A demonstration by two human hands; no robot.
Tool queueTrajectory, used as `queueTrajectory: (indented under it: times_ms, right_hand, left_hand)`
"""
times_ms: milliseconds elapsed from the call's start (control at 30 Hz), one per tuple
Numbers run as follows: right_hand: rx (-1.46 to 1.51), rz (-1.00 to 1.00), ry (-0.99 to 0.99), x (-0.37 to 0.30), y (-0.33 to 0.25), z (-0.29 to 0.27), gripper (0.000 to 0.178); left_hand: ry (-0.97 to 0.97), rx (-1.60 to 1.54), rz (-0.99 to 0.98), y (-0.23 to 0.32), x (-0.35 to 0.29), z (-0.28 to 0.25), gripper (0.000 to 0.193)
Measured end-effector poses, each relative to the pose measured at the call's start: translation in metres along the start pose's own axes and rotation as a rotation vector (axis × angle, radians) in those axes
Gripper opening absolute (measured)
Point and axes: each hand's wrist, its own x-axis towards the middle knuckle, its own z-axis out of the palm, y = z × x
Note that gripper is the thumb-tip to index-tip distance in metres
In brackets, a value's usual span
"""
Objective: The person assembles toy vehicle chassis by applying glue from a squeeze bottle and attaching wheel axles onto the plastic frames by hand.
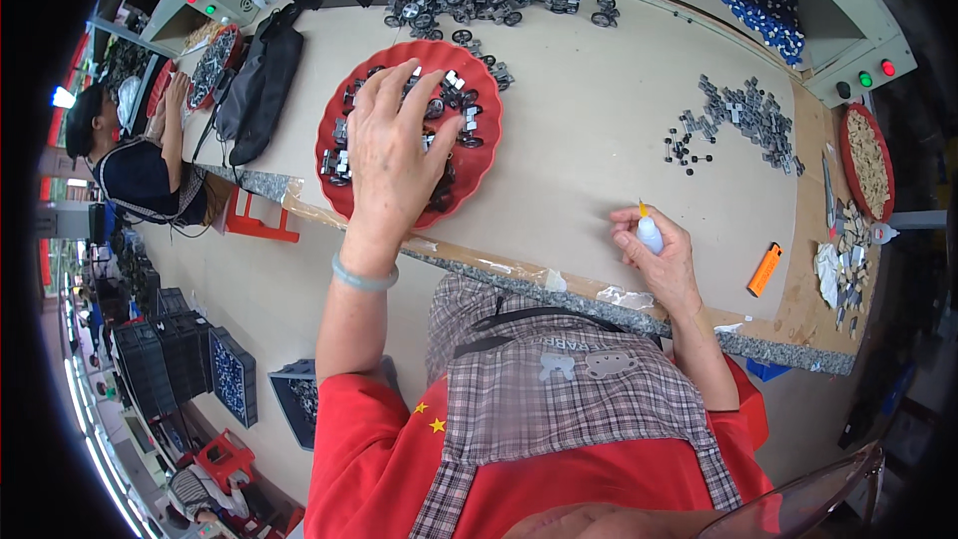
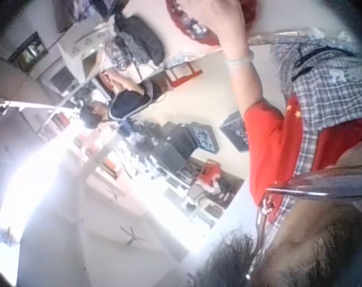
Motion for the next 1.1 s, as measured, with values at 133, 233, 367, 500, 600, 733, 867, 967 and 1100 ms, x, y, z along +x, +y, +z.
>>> queueTrajectory:
  times_ms: [133, 233, 367, 500, 600, 733, 867, 967, 1100]
  right_hand:
    - [-0.014, -0.034, -0.006, 0.000, 0.001, 0.001, 0.019]
    - [-0.013, -0.056, -0.007, 0.001, 0.001, 0.003, 0.019]
    - [-0.028, -0.079, -0.008, -0.001, 0.006, 0.001, 0.019]
    - [-0.044, -0.067, -0.011, -0.002, 0.003, 0.001, 0.019]
    - [-0.080, -0.091, 0.010, -0.001, 0.004, 0.000, 0.020]
    - [-0.075, -0.093, 0.008, 0.002, 0.008, 0.000, 0.020]
    - [-0.053, -0.133, -0.008, 0.003, 0.003, 0.000, 0.020]
    - [-0.092, -0.107, -0.032, 0.003, 0.004, -0.002, 0.020]
    - [-0.118, -0.117, -0.026, 0.002, 0.005, -0.004, 0.020]
  left_hand:
    - [-0.084, -0.023, 0.119, -0.008, 0.028, 0.033, 0.041]
    - [-0.298, 0.101, 0.183, -0.003, 0.050, 0.058, 0.040]
    - [-0.592, 0.292, 0.162, 0.009, 0.072, 0.080, 0.039]
    - [-0.820, 0.347, 0.130, 0.017, 0.085, 0.096, 0.031]
    - [-0.754, 0.336, 0.237, 0.010, 0.086, 0.109, 0.024]
    - [-0.479, 0.214, 0.318, 0.004, 0.081, 0.102, 0.016]
    - [-0.526, 0.096, 0.310, 0.005, 0.075, 0.104, 0.018]
    - [-0.587, 0.106, 0.368, 0.004, 0.076, 0.111, 0.017]
    - [-0.586, 0.062, 0.459, 0.012, 0.077, 0.109, 0.017]
